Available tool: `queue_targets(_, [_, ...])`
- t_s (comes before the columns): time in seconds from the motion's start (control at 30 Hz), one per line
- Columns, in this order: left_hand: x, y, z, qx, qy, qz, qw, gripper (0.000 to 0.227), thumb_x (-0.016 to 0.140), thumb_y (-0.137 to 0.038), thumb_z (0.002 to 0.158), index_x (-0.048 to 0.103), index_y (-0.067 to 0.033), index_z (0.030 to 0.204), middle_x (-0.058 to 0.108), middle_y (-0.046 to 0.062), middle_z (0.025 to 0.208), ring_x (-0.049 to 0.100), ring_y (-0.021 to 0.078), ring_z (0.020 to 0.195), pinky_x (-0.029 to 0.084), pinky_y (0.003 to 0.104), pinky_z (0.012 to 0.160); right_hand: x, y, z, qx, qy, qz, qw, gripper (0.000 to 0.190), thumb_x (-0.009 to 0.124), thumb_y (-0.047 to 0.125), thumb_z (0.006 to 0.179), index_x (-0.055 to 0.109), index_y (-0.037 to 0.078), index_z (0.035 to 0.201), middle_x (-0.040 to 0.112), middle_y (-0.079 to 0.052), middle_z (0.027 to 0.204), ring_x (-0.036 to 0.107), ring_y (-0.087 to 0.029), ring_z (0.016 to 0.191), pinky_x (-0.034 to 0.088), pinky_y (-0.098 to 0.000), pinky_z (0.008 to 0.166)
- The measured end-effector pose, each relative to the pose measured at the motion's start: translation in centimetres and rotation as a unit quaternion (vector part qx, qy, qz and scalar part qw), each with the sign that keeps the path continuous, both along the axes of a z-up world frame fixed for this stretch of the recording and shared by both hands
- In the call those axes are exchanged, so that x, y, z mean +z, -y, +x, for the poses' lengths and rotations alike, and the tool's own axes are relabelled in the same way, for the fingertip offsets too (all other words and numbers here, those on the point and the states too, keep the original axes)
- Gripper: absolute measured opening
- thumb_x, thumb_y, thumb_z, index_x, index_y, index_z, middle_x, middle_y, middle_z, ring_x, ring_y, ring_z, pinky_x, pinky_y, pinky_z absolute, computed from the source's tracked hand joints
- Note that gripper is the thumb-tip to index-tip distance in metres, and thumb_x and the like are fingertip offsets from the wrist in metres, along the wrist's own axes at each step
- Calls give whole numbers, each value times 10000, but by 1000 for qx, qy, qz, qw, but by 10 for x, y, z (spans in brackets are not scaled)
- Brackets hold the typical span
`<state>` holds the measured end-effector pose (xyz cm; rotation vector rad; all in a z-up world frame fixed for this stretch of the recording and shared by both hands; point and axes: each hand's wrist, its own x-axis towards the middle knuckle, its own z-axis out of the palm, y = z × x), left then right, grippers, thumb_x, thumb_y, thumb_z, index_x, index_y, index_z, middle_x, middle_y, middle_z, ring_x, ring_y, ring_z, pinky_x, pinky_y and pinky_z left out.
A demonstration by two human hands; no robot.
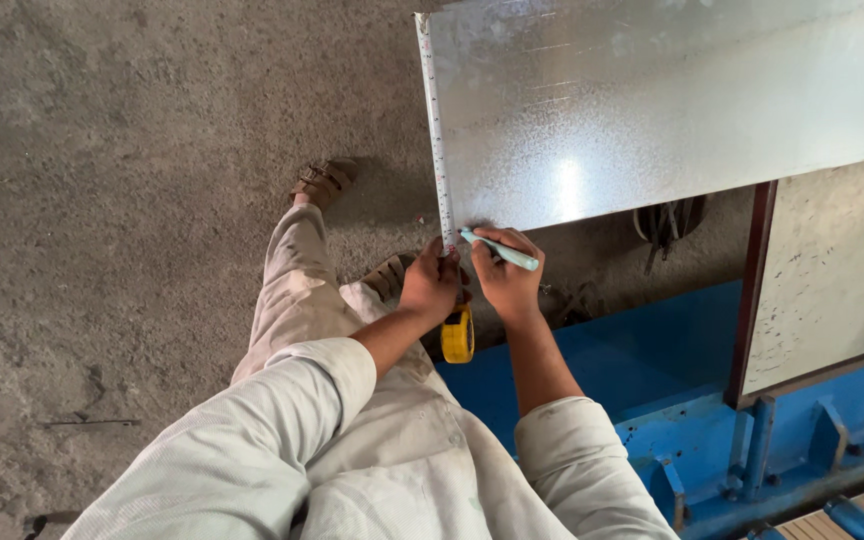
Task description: The person measures and marks multiple large metal sheets using a tape measure and a marker. They repeatedly position the tape measure along the edges of the sheets, make marks at specific intervals, and then move the sheets to a stack on the floor. The process is repeated for several sheets in a workshop setting.
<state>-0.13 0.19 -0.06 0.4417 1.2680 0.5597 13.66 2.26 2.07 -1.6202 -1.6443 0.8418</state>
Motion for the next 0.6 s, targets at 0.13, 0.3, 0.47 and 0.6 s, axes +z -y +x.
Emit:
queue_targets(0.13, [2,-1,-2,-1,1,0,1000,298,495,-170,1051,523,-80,1334,690,89,832,697,163,644,617,338,584,1,1,-3,7,27,0,1000,121,741,17,896,752,-2,1015,759,-112,903,728,-164,737,569,-274,626])
queue_targets(0.3, [4,0,-2,3,4,9,1000,293,490,-164,1050,533,-74,1326,677,97,813,685,174,619,600,340,572,0,-1,-2,18,42,19,999,127,749,22,898,749,-3,1022,755,-114,899,733,-180,750,576,-282,647])
queue_targets(0.47, [2,0,-3,-1,16,3,1000,274,481,-162,1057,526,-84,1315,677,78,833,688,156,638,607,331,587,-3,-1,-3,18,44,11,999,133,740,23,894,746,1,1025,761,-121,917,746,-179,747,586,-283,620])
queue_targets(0.6, [-2,1,-1,5,8,3,1000,271,482,-151,1051,534,-83,1309,666,74,819,676,150,627,610,334,575,-4,-1,-2,27,47,15,998,130,746,29,893,746,5,1020,757,-122,907,743,-181,749,586,-292,621])
